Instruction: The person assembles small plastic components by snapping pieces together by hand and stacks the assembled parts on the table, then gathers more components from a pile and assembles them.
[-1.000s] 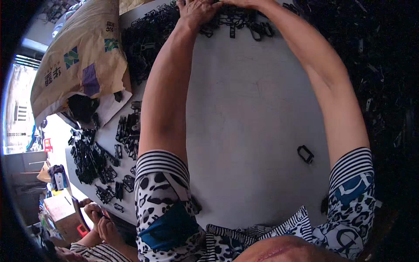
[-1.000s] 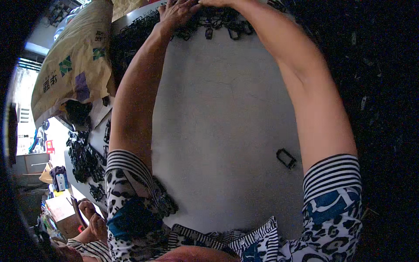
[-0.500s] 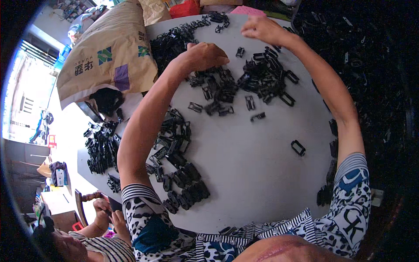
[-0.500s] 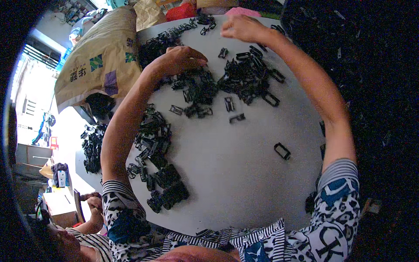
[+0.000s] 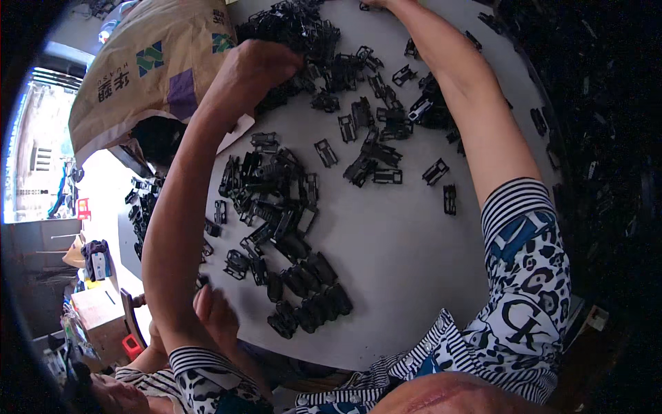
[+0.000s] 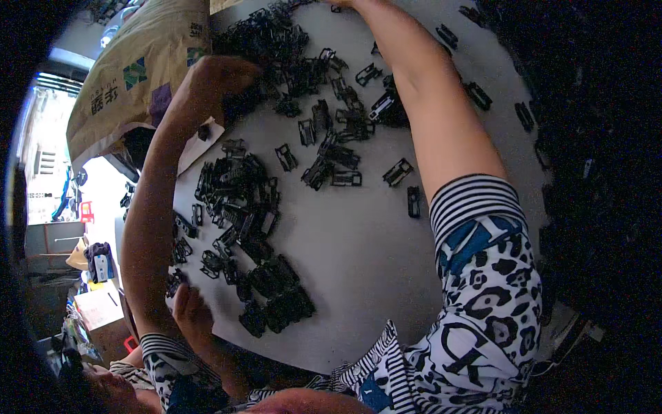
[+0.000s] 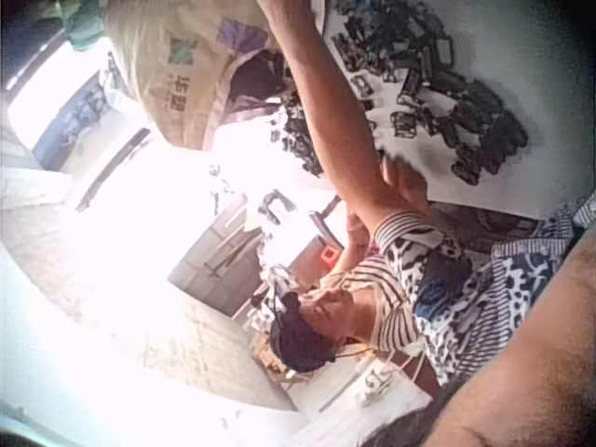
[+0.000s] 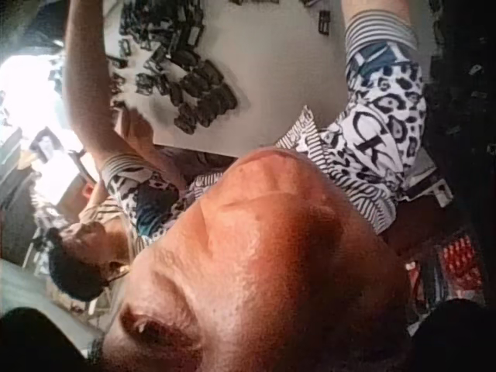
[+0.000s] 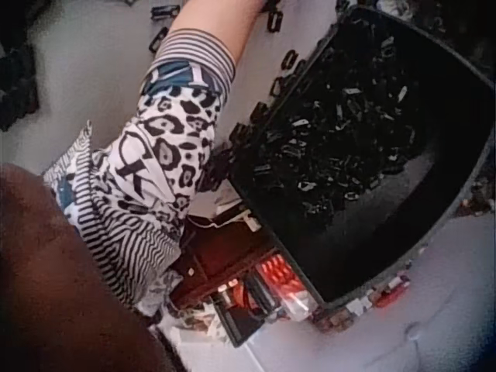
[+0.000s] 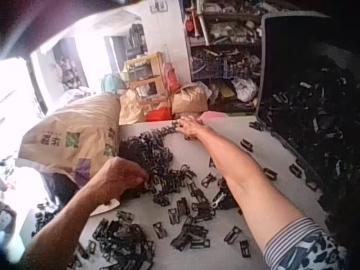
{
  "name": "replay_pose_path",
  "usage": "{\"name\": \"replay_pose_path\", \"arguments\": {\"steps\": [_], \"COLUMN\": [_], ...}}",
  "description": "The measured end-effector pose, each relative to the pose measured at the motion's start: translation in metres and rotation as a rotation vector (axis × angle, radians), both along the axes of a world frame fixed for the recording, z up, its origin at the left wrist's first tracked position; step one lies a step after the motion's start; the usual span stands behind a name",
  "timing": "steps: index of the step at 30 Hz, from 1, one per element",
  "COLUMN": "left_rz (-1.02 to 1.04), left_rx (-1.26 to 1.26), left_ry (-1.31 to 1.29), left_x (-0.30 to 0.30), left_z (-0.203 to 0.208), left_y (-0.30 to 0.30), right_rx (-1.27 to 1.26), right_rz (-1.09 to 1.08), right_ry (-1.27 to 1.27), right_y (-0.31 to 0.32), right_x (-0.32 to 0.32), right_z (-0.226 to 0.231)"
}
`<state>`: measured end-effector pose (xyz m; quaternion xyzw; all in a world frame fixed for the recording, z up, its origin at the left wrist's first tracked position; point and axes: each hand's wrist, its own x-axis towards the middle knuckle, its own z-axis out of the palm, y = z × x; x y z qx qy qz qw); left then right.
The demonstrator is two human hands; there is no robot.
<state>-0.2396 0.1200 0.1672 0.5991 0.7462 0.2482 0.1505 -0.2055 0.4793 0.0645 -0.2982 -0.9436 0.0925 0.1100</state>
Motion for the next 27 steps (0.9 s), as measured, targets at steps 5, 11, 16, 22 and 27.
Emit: {"name": "replay_pose_path", "arguments": {"steps": [5,11,16,22,27], "left_rz": [0.000,0.055,0.033,0.153,0.193], "left_rx": [0.000,0.004,0.224,0.300,0.010], "left_ry": [-0.073,-0.013,0.326,0.603,0.492], "left_x": [0.010,-0.016,-0.025,-0.039,-0.028], "left_z": [0.002,0.004,-0.016,-0.068,-0.056], "left_y": [0.015,-0.012,0.049,0.074,0.049], "right_rx": [0.248,-0.293,0.044,-0.021,-0.592], "right_rz": [0.543,0.362,0.295,0.508,0.847], "right_ry": [0.032,0.050,0.303,0.122,-0.012], "right_y": [0.042,-0.037,0.018,-0.050,-0.102], "right_x": [0.044,0.038,0.005,0.011,0.090], "right_z": [-0.026,0.031,-0.012,-0.011,0.035]}}
